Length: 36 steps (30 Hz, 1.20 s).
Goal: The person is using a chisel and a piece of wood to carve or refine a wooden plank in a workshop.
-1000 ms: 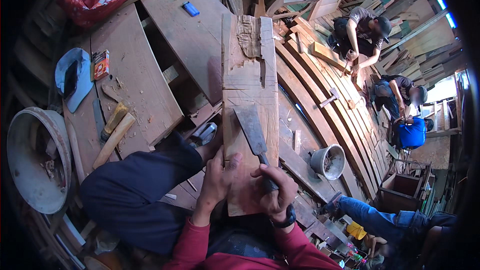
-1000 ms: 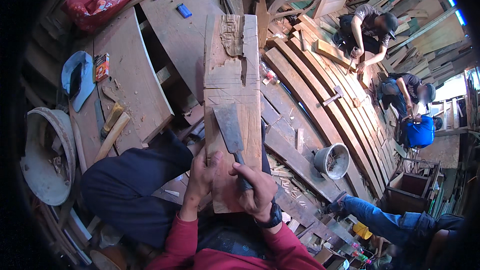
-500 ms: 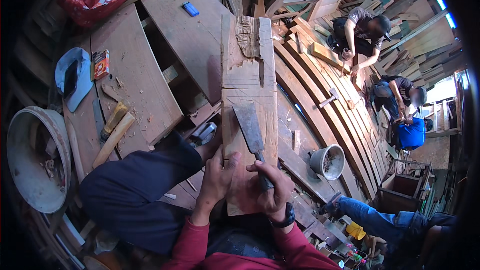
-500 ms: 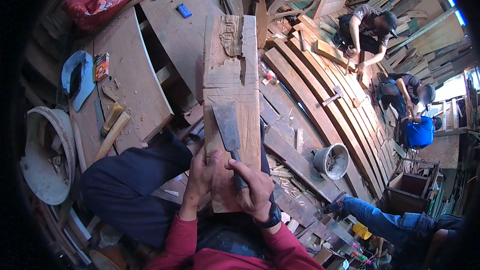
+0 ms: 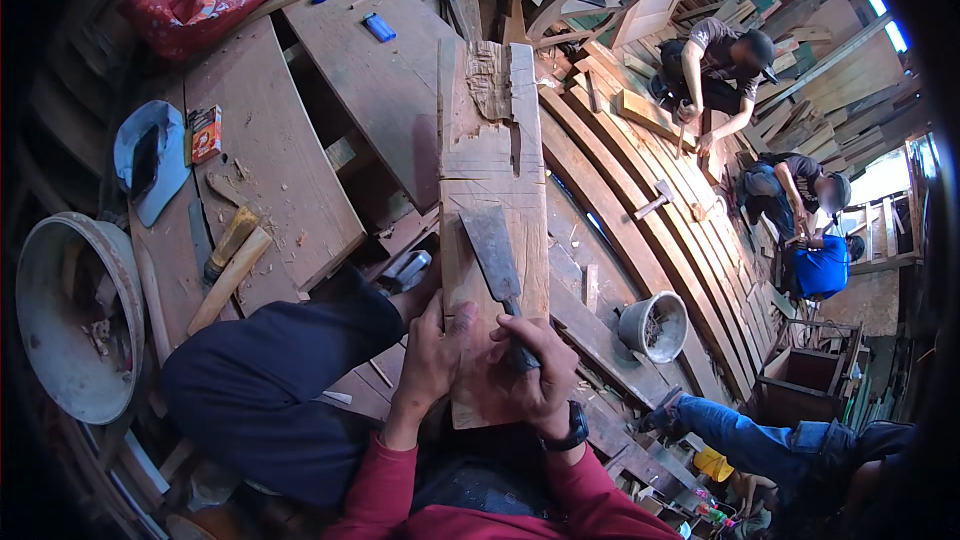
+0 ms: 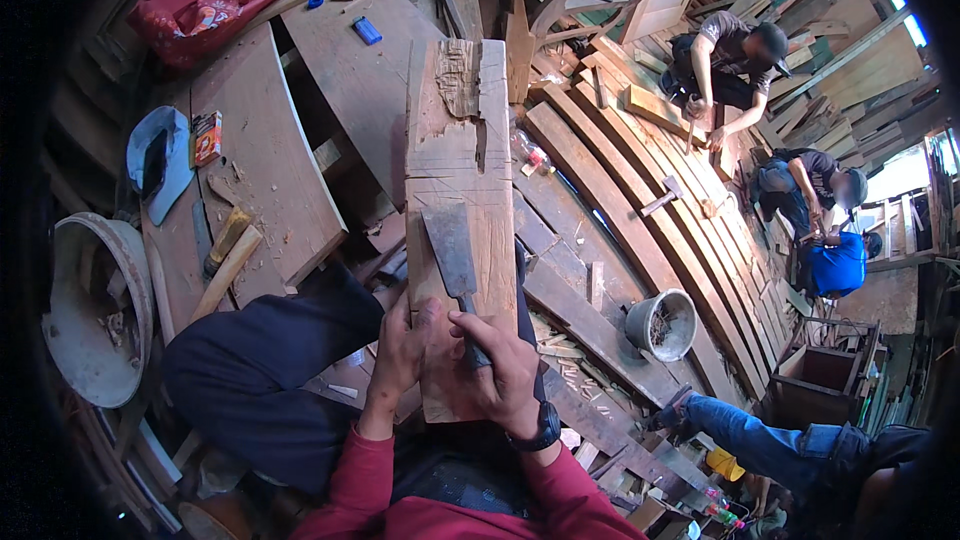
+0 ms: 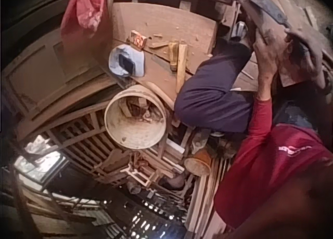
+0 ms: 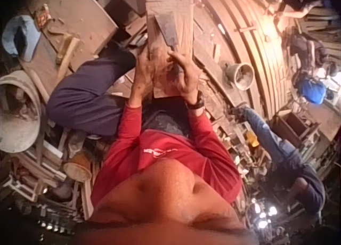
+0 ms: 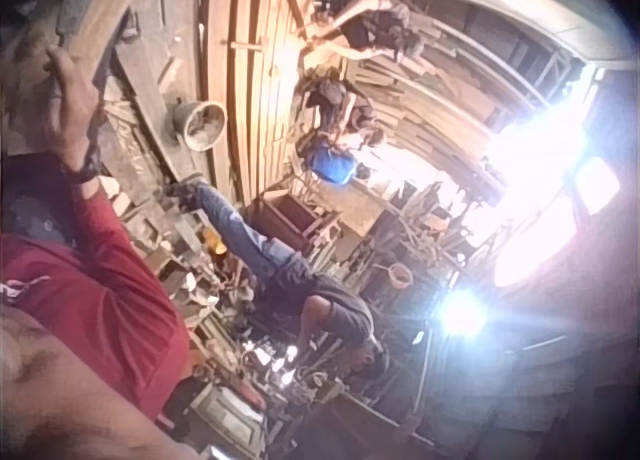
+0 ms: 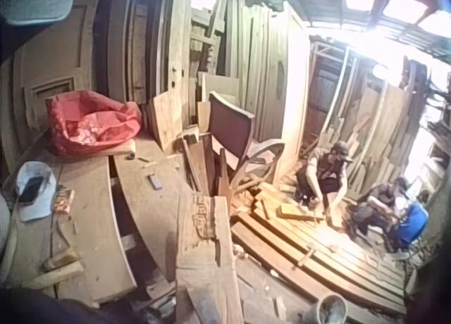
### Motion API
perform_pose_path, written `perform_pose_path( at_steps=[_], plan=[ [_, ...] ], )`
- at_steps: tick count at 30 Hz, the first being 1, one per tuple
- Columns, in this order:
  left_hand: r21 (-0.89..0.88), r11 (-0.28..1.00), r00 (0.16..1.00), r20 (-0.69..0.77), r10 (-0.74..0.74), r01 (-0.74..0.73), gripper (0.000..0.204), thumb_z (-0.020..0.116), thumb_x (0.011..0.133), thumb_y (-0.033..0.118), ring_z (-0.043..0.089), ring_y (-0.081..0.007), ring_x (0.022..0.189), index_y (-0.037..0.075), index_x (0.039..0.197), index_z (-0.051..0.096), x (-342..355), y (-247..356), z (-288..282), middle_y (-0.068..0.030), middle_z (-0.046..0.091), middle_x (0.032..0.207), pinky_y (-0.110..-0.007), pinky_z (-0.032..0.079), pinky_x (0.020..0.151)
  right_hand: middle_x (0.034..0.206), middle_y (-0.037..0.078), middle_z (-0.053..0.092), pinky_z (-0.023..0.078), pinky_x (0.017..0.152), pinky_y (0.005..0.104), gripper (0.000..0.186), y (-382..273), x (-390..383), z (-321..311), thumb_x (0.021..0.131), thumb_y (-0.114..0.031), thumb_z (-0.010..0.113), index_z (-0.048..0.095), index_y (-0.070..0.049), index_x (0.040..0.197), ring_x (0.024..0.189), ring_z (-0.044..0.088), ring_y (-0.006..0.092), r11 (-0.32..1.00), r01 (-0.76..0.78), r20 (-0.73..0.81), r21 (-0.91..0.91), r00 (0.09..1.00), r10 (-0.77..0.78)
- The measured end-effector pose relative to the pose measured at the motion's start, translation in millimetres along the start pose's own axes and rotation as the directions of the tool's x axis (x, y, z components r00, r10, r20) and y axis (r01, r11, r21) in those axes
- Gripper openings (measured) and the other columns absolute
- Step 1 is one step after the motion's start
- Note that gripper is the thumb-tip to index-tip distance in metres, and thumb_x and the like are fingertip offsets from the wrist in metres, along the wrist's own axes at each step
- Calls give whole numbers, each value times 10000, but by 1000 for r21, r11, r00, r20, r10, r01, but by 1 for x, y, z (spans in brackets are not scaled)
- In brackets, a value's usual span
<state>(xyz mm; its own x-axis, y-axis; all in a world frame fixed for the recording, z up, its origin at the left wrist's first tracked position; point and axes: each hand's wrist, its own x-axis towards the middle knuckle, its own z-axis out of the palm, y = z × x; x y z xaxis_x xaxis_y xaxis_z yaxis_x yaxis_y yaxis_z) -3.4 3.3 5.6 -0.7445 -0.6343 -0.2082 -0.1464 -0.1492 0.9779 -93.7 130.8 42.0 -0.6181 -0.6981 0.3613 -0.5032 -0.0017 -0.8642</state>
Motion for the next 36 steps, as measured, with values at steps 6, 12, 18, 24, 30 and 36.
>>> perform_pose_path(
  at_steps=[6, 12, 18, 24, 30, 36],
  plan=[
    [31, 997, 997, 4, 74, -74, 516, 580, 1005, 401, 712, -390, 880, -80, 1192, 561, 2, -7, 5, -262, 680, 901, -427, 524, 718, 863, 126, 692, 547, 673, 344, 451, 5, 7, 4, 773, 96, 585, 664, -32, 1197, 764, 699, 272, 983, -70, -23, -171, 997, 67],
    [113, 983, 989, 20, 145, -147, 514, 588, 999, 383, 709, -398, 903, -82, 1214, 554, -1, -31, -5, -267, 687, 936, -432, 528, 731, 806, 126, 667, 535, 628, 345, 382, -1, 1, 9, 758, 85, 606, 684, -35, 1113, 713, 681, 272, 984, -38, -53, -174, 998, 29],
    [-3, 1000, 1000, 19, -10, 10, 469, 566, 1005, 359, 711, -316, 890, -72, 1189, 567, 0, 0, -1, -227, 706, 961, -405, 527, 761, 690, 110, 576, 443, 521, 342, 275, 1, 0, 7, 790, 0, 599, 681, -52, 1048, 575, 599, 255, 978, 27, -105, -208, 993, -50],
    [9, 1000, 1000, 14, -19, 19, 516, 564, 1002, 398, 694, -268, 902, -77, 1205, 570, 2, -7, 0, -231, 700, 980, -403, 521, 785, 687, 89, 529, 441, 521, 349, 406, 1, -2, 2, 714, -70, 662, 663, -48, 1120, 567, 568, 257, 966, 125, 20, -225, 992, -124],
    [2, 1000, 1000, 23, -19, 19, 514, 561, 1003, 398, 694, -264, 931, -78, 1199, 571, 2, -11, 1, -219, 708, 999, -398, 520, 802, 686, 98, 519, 437, 519, 357, 433, 5, -1, 2, 719, -78, 674, 654, -42, 1149, 572, 566, 272, 970, 124, 52, -211, 992, -115],
    [-44, 999, 998, 57, -21, 24, 496, 547, 1007, 378, 677, -232, 921, -74, 1209, 570, 2, 1, 2, -192, 706, 1011, -384, 520, 801, 701, 97, 582, 457, 528, 352, 350, 2, 2, 1, 749, -18, 636, 686, -49, 1094, 569, 588, 261, 979, 42, 61, -201, 998, -30]
  ],
)
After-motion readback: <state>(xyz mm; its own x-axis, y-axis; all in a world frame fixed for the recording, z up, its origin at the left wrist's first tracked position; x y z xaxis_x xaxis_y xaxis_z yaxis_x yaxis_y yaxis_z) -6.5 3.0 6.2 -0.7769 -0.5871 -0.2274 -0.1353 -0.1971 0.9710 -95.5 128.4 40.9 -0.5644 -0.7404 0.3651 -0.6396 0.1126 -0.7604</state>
